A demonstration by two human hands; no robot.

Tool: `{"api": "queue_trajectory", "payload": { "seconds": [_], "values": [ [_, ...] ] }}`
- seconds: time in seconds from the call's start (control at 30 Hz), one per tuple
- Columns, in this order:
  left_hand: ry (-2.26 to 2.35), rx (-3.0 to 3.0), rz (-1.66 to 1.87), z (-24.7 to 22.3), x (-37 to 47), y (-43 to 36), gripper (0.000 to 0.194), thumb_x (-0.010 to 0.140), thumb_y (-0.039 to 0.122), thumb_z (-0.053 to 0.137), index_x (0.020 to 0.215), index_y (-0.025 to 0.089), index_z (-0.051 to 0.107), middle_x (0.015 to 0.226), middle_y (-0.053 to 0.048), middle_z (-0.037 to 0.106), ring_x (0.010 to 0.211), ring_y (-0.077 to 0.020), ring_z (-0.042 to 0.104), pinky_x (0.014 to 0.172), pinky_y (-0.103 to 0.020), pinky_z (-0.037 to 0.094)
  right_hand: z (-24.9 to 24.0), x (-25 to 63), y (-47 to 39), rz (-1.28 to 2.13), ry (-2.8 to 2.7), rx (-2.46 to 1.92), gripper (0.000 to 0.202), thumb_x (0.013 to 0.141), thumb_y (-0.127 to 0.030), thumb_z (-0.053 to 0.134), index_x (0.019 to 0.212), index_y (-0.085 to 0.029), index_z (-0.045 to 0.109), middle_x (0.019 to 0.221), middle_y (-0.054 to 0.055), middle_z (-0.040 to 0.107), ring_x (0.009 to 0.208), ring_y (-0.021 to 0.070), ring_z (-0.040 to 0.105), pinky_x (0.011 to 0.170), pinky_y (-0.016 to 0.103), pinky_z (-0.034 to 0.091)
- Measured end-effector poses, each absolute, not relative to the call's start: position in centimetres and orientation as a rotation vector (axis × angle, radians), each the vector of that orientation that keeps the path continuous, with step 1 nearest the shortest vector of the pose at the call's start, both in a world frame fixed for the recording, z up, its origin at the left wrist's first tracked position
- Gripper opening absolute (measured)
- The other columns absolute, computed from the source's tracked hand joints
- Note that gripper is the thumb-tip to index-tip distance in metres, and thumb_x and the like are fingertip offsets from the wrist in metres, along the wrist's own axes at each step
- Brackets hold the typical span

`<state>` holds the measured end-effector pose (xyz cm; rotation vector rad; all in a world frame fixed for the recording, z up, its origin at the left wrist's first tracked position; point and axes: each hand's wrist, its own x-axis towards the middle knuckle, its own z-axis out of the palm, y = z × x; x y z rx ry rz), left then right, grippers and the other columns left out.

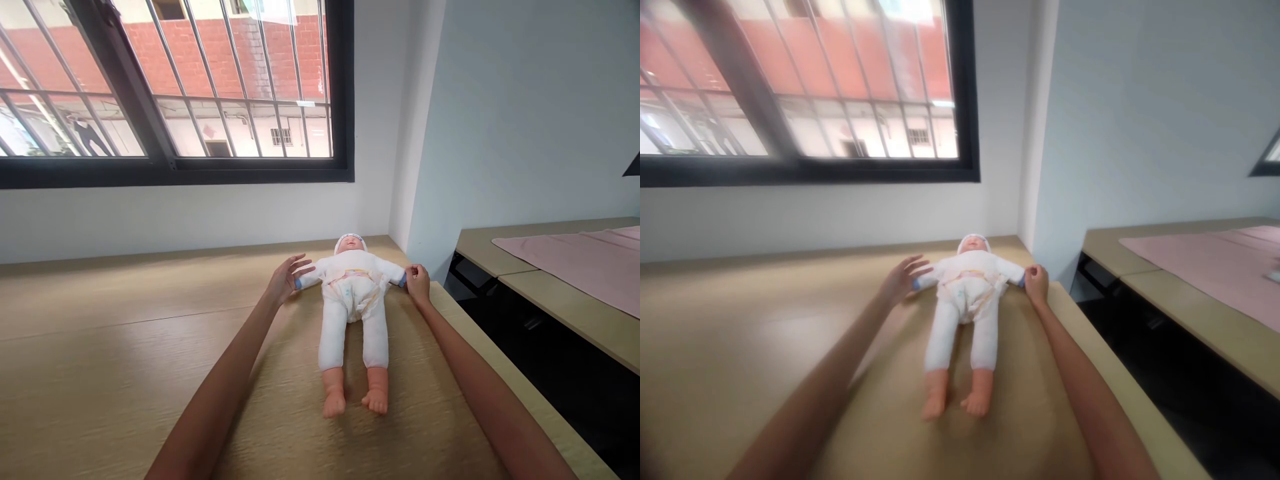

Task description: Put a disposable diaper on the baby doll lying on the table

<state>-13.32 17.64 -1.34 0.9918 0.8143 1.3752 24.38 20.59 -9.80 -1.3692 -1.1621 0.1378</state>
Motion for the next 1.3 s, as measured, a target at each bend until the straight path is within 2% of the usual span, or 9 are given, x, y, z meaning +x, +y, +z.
{"api": "queue_trajectory", "payload": {
  "seconds": [0.2, 0.33, 0.47, 0.6, 0.77, 0.9, 1.03, 1.2, 1.3],
  "values": [
    [0.754, 0.975, 1.359, -1.8, -13.1, 18.1, 0.033, 0.085, 0.043, 0.058, 0.106, 0.019, 0.066, 0.103, -0.009, 0.07, 0.09, -0.0272, 0.068, 0.075, -0.04, 0.055, -9.0, 23.5, 19.7, 0.074, -1.166, -1.34, 0.016, 0.077, -0.035, 0.046, 0.074, -0.02, 0.051, 0.083, 0.007, 0.053, 0.081, 0.0225, 0.051, 0.081, 0.036, 0.042],
    [0.766, 1.046, 1.263, -1.7, -12.9, 18.0, 0.045, 0.085, 0.052, 0.054, 0.112, 0.018, 0.065, 0.102, -0.012, 0.071, 0.091, -0.0296, 0.069, 0.081, -0.043, 0.053, -8.7, 22.1, 19.0, 0.04, -1.16, -1.336, 0.017, 0.079, -0.034, 0.045, 0.076, -0.02, 0.052, 0.088, 0.009, 0.051, 0.087, 0.0238, 0.048, 0.085, 0.038, 0.04],
    [0.854, 1.143, 1.106, -1.6, -12.3, 17.7, 0.055, 0.084, 0.059, 0.05, 0.112, 0.014, 0.065, 0.097, -0.015, 0.072, 0.089, -0.0283, 0.069, 0.083, -0.04, 0.051, -8.3, 21.4, 18.7, 0.063, -1.143, -1.304, 0.017, 0.079, -0.034, 0.045, 0.078, -0.019, 0.053, 0.09, 0.008, 0.051, 0.086, 0.0228, 0.049, 0.085, 0.038, 0.04],
    [0.821, 1.131, 1.144, -1.1, -12.3, 17.4, 0.052, 0.085, 0.057, 0.05, 0.107, 0.014, 0.067, 0.092, -0.013, 0.073, 0.086, -0.028, 0.069, 0.083, -0.039, 0.05, -7.9, 21.5, 18.8, 0.118, -1.069, -1.265, 0.023, 0.079, -0.04, 0.045, 0.078, -0.019, 0.053, 0.09, 0.008, 0.051, 0.084, 0.0211, 0.051, 0.078, 0.034, 0.044],
    [0.737, 1.052, 1.257, -0.1, -12.6, 16.7, 0.046, 0.085, 0.055, 0.05, 0.102, 0.016, 0.068, 0.087, -0.01, 0.073, 0.084, -0.0297, 0.069, 0.079, -0.042, 0.051, -7.4, 21.4, 18.8, 0.183, -0.974, -1.24, 0.034, 0.081, -0.052, 0.044, 0.077, -0.018, 0.051, 0.089, 0.009, 0.054, 0.085, 0.0223, 0.053, 0.085, 0.038, 0.043],
    [0.73, 1.018, 1.267, -0.2, -12.3, 16.6, 0.047, 0.085, 0.055, 0.05, 0.097, 0.014, 0.07, 0.082, -0.012, 0.073, 0.079, -0.0294, 0.069, 0.078, -0.043, 0.052, -6.7, 20.9, 18.4, 0.313, -1.069, -1.178, 0.042, 0.08, -0.056, 0.047, 0.091, -0.017, 0.058, 0.097, 0.01, 0.058, 0.081, 0.0201, 0.058, 0.079, 0.034, 0.047],
    [0.776, 0.989, 1.266, -1.0, -11.9, 16.9, 0.051, 0.085, 0.056, 0.046, 0.092, 0.011, 0.071, 0.077, -0.014, 0.072, 0.074, -0.0278, 0.069, 0.079, -0.041, 0.05, -6.4, 20.1, 18.0, 0.536, -1.196, -1.089, 0.048, 0.079, -0.06, 0.048, 0.102, -0.02, 0.058, 0.091, 0.007, 0.062, 0.074, 0.0183, 0.06, 0.069, 0.03, 0.048],
    [0.777, 1.018, 1.279, -1.8, -11.0, 16.9, 0.051, 0.088, 0.053, 0.041, 0.091, 0.011, 0.07, 0.074, -0.012, 0.072, 0.069, -0.0242, 0.068, 0.075, -0.036, 0.05, -7.0, 18.9, 17.1, 0.598, -1.258, -1.027, 0.042, 0.076, -0.059, 0.051, 0.087, -0.019, 0.057, 0.088, 0.007, 0.063, 0.079, 0.0187, 0.058, 0.072, 0.03, 0.046],
    [0.764, 1.05, 1.322, -2.4, -10.5, 16.8, 0.051, 0.089, 0.054, 0.039, 0.088, 0.013, 0.069, 0.063, -0.008, 0.068, 0.06, -0.0203, 0.064, 0.067, -0.032, 0.05, -7.3, 18.4, 16.1, 0.584, -1.316, -1.009, 0.036, 0.077, -0.055, 0.056, 0.076, -0.019, 0.056, 0.07, 0.001, 0.058, 0.063, 0.0153, 0.051, 0.062, 0.027, 0.041]
  ]
}}
